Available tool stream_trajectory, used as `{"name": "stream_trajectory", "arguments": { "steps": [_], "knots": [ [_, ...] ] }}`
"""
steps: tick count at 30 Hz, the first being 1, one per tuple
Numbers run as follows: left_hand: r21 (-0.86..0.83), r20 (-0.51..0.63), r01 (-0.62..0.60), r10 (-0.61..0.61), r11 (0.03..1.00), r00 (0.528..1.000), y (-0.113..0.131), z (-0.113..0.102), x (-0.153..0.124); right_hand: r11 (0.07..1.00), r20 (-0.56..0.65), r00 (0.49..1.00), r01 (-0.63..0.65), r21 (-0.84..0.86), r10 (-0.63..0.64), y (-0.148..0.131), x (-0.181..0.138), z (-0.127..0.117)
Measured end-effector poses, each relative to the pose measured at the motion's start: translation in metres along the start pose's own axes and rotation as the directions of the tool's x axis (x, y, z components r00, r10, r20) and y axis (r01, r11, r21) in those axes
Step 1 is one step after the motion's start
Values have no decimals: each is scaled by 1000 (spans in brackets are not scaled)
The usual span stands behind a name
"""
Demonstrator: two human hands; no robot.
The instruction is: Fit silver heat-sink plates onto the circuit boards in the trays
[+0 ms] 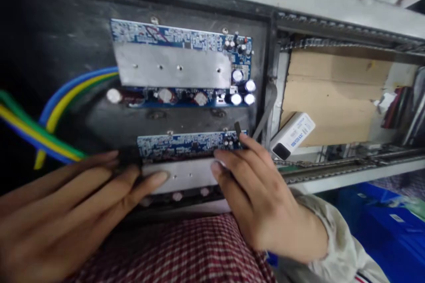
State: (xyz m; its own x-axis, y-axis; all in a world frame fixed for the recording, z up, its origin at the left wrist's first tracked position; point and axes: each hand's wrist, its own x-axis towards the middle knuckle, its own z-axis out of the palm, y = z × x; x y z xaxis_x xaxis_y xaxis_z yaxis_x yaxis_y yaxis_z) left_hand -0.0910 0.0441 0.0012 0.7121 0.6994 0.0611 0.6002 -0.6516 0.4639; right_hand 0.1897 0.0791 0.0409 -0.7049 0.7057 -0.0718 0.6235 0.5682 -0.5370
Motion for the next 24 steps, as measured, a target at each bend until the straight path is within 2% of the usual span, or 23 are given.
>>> {"name": "stream_trajectory", "arguments": {
  "steps": [3,5,7,10,14,16,18,24],
  "knots": [
    [258,-25,-197,211,946,977,-1,-1,13,991,-60,994,88,-105,-95,5,-2,7],
    [322,-12,-241,258,916,966,4,-4,19,973,-95,981,149,-174,-168,10,-4,10],
    [371,0,-217,234,903,972,15,-6,21,958,-129,965,198,-208,-227,15,-5,12],
    [440,6,-107,116,892,993,35,-2,20,955,-143,960,208,-209,-240,20,-6,12],
    [468,-133,7,63,884,989,52,16,21,963,-141,963,201,-180,-228,23,-6,13],
    [462,-202,39,62,886,977,53,23,23,964,-150,961,205,-167,-231,25,-6,14],
    [447,-221,60,45,893,974,52,26,24,966,-160,959,211,-148,-234,27,-5,14],
    [403,-137,93,-40,910,990,48,23,25,953,-139,944,286,-99,-298,32,0,9]
  ]
}}
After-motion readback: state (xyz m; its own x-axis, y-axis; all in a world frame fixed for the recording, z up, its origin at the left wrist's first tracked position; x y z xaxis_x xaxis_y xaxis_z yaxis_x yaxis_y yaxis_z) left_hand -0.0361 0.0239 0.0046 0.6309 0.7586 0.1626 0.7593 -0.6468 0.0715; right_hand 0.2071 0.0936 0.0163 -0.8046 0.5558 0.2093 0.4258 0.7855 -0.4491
